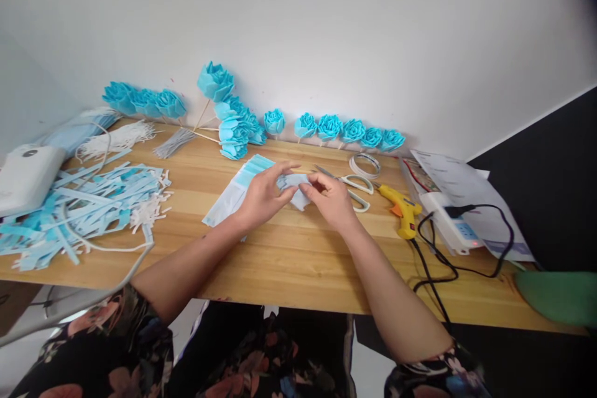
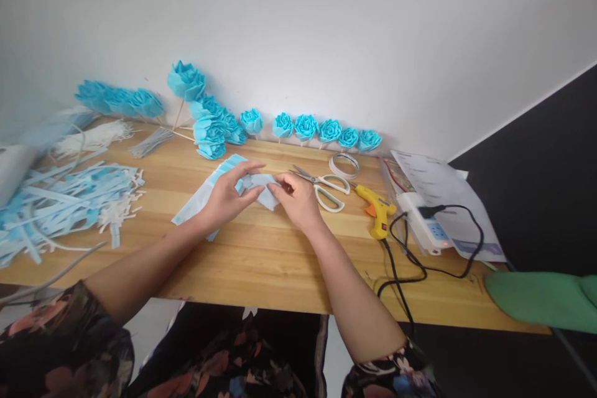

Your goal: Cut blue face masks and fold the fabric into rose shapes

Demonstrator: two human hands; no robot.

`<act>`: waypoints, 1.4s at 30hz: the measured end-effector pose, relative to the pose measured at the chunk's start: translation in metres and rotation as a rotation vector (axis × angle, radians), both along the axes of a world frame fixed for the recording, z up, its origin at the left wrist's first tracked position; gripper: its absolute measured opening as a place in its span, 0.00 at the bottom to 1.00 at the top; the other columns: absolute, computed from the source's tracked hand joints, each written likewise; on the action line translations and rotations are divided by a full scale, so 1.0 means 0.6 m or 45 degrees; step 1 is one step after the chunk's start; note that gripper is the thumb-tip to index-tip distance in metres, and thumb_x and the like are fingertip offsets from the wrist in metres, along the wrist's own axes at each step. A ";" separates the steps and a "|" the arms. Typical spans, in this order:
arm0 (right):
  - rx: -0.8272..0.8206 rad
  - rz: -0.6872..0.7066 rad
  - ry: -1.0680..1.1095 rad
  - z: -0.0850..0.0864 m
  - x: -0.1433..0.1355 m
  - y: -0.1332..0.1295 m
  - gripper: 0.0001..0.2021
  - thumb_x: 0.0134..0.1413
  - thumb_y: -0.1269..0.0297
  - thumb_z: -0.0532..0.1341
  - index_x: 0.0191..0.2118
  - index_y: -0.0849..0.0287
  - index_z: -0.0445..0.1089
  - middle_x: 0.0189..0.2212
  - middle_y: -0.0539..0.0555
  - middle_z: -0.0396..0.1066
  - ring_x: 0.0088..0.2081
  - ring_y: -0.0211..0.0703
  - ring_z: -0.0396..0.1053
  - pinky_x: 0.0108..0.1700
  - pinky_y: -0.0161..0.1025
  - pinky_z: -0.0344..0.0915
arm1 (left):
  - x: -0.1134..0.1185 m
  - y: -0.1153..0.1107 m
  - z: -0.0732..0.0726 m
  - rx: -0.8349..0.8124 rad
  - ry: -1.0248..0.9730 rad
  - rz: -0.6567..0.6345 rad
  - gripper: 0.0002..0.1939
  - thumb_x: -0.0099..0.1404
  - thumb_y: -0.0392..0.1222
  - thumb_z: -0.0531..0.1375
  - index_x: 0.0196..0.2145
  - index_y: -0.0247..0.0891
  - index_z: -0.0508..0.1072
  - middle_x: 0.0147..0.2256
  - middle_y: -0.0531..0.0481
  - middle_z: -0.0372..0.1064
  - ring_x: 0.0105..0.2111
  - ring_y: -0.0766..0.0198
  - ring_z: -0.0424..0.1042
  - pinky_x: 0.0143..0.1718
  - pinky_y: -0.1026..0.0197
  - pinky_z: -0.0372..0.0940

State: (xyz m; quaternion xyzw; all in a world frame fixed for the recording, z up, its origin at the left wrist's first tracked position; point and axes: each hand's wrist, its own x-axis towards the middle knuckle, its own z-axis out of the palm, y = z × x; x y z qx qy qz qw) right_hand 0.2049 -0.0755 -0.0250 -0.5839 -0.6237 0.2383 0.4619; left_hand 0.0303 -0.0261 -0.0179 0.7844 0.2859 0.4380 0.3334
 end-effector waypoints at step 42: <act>0.108 -0.166 -0.021 0.014 -0.003 -0.009 0.11 0.54 0.54 0.61 0.33 0.57 0.71 0.28 0.49 0.71 0.28 0.38 0.63 0.32 0.35 0.59 | 0.017 0.010 -0.029 -0.700 -0.157 -0.282 0.18 0.53 0.50 0.66 0.35 0.34 0.75 0.34 0.48 0.74 0.34 0.60 0.70 0.39 0.60 0.63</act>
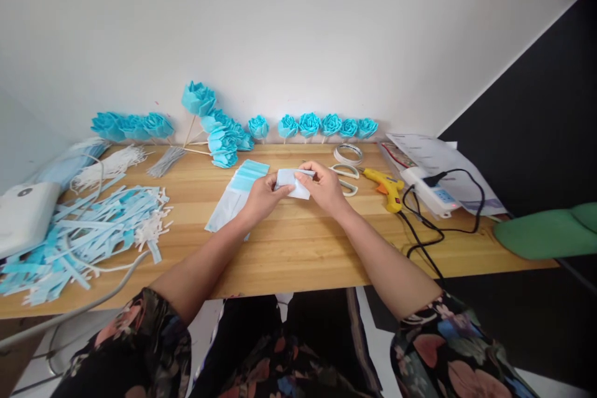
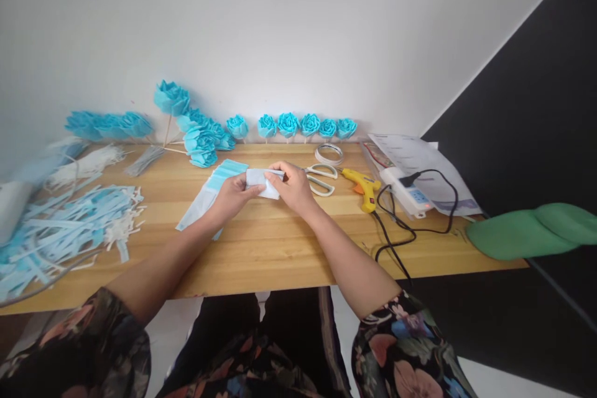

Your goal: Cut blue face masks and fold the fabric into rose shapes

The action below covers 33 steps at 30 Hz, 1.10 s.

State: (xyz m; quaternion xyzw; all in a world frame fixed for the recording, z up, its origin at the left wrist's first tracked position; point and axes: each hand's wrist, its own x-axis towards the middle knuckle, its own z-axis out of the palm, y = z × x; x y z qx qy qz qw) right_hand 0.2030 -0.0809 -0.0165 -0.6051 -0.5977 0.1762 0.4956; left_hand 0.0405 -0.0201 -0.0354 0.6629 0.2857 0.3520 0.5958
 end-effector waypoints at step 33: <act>-0.158 0.286 0.517 -0.017 0.016 0.018 0.17 0.50 0.50 0.66 0.39 0.58 0.73 0.29 0.49 0.75 0.25 0.35 0.69 0.30 0.35 0.67 | -0.011 0.018 0.016 -0.179 -0.307 0.219 0.16 0.51 0.50 0.68 0.31 0.34 0.73 0.27 0.52 0.70 0.27 0.69 0.65 0.29 0.65 0.62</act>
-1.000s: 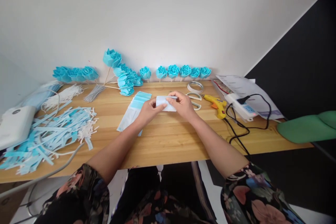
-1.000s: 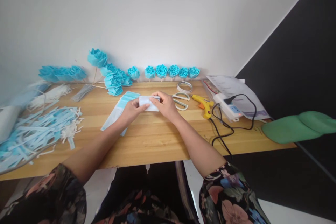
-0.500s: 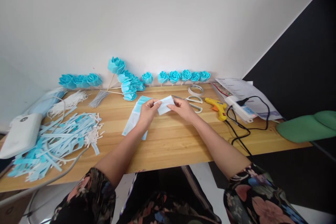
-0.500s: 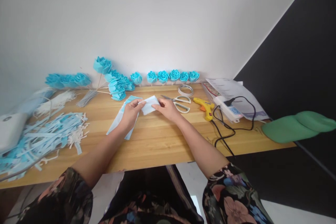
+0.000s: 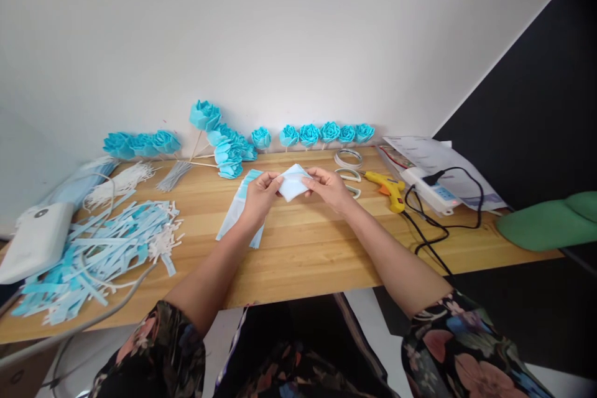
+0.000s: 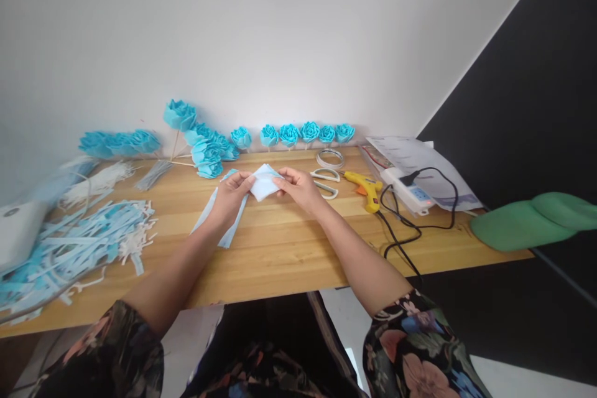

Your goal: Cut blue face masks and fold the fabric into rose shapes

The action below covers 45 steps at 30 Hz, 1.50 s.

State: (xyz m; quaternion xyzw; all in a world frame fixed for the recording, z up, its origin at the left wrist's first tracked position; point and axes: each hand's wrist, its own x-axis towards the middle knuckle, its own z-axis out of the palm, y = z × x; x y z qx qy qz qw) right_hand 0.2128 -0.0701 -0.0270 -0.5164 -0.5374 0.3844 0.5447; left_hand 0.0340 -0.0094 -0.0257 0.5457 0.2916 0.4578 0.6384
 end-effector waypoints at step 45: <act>0.405 -0.351 -0.511 0.015 -0.009 -0.009 0.04 0.55 0.62 0.63 0.34 0.55 0.73 0.36 0.51 0.76 0.40 0.42 0.73 0.41 0.39 0.69 | 0.010 -0.019 -0.026 -0.206 0.085 -0.454 0.24 0.59 0.51 0.65 0.46 0.30 0.74 0.33 0.41 0.78 0.26 0.61 0.75 0.32 0.61 0.67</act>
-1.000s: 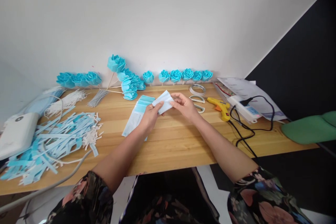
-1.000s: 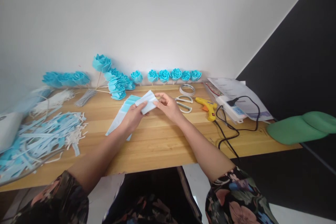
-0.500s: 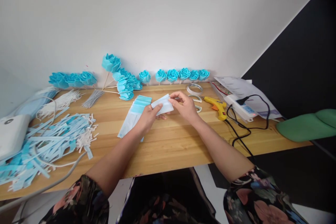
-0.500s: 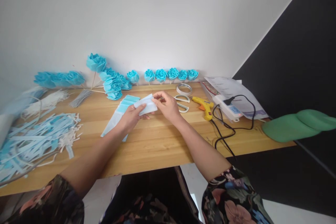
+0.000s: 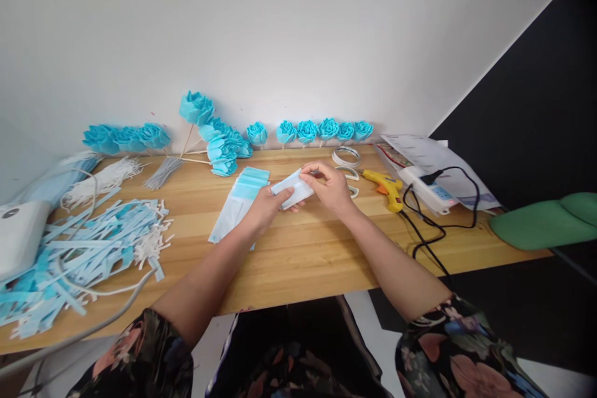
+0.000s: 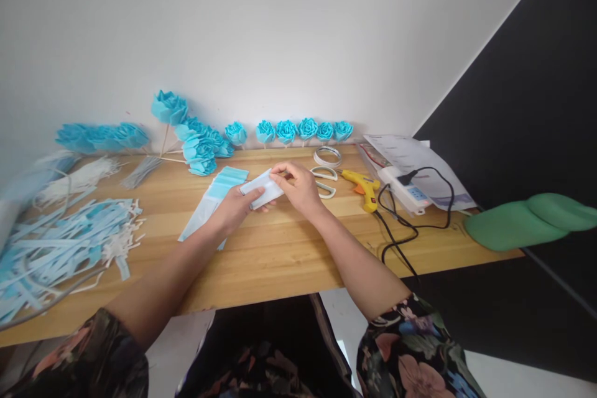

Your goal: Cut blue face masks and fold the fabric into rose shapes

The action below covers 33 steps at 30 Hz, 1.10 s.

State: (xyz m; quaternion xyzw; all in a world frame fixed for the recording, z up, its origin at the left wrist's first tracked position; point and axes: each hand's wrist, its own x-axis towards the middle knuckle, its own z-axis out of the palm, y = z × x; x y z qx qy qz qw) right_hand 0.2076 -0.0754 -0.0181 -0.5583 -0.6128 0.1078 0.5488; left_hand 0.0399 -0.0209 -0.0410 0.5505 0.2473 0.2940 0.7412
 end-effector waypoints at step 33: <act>-0.009 -0.012 -0.082 0.005 -0.008 -0.007 0.02 0.55 0.65 0.62 0.35 0.56 0.71 0.32 0.50 0.75 0.35 0.40 0.71 0.40 0.38 0.66 | 0.005 -0.009 0.021 -0.289 -0.186 0.086 0.20 0.58 0.35 0.65 0.49 0.27 0.75 0.41 0.39 0.77 0.32 0.60 0.77 0.30 0.63 0.71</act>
